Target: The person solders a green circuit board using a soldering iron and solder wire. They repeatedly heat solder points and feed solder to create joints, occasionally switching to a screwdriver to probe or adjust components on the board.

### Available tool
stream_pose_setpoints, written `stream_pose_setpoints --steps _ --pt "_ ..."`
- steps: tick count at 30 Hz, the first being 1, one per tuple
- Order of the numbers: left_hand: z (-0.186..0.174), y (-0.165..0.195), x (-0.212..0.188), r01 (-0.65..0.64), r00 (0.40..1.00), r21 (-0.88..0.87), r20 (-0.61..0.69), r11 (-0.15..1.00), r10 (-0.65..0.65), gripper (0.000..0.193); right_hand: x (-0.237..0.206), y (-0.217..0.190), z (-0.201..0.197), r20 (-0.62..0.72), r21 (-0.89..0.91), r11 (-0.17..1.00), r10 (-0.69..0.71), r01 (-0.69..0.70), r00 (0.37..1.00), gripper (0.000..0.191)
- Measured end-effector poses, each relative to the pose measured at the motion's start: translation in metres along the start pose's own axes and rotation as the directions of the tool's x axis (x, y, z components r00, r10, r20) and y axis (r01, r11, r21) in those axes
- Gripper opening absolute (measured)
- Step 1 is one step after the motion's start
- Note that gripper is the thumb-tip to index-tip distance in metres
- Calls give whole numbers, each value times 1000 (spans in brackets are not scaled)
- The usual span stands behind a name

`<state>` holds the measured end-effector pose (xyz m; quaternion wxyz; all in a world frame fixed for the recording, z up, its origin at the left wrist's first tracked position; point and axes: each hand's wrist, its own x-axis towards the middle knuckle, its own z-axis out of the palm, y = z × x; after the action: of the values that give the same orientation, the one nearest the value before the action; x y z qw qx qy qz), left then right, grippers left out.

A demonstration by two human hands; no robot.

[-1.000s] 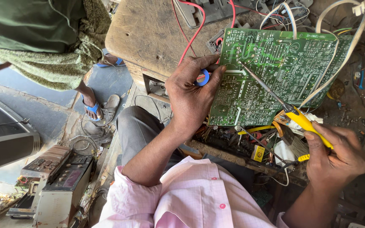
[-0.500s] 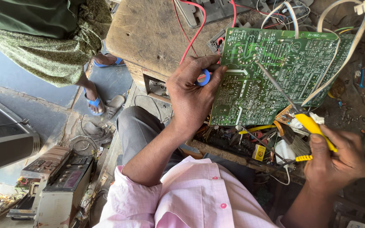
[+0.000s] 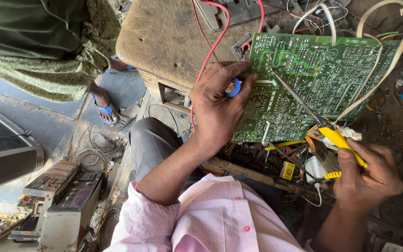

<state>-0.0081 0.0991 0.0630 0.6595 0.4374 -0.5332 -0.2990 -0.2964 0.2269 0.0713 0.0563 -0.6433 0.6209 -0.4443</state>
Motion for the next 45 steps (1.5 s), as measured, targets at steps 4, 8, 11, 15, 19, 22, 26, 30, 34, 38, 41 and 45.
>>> stream_pose_setpoints --steps 4,8,11,15,19,22,26,30,34,38,41,45 --pt "0 -1 0 -30 1000 35 -9 999 30 21 1 -1 1 17 -46 999 -17 18 1000 20" --pt "0 -1 0 -25 1000 19 -1 1000 25 21 4 -1 2 -4 -44 999 29 -29 1000 21" --pt "2 -1 1 -38 999 31 -6 999 38 22 6 1 0 32 -62 998 -10 12 999 20" --pt "3 0 1 -69 998 67 -11 995 70 24 13 4 -9 133 -91 988 -113 125 985 18" --pt "6 1 2 -94 995 113 -19 989 96 25 25 3 -18 198 -85 981 -153 172 968 17" --pt "7 0 2 -103 994 128 -25 986 107 26 33 -2 -22 230 -125 979 -131 163 964 17" --pt "8 0 2 -109 993 143 -26 984 114 26 37 -6 -22 239 -113 992 -34 63 970 19" --pt "8 0 2 -114 993 151 -25 982 119 25 36 -8 -20 242 -56 998 11 3 970 21" --pt "10 1 2 -113 992 161 -33 981 119 24 37 -7 -19 254 -45 999 14 -3 967 22" --pt "10 1 2 -106 993 162 -32 981 112 25 40 -8 -17 267 -61 998 35 -19 963 23" --pt "10 1 2 -112 992 158 -31 981 118 25 41 -9 -16 274 -61 998 31 -15 961 23" --pt "10 0 2 -128 990 171 -31 977 135 24 42 -7 -15 277 -60 998 5 12 961 23"
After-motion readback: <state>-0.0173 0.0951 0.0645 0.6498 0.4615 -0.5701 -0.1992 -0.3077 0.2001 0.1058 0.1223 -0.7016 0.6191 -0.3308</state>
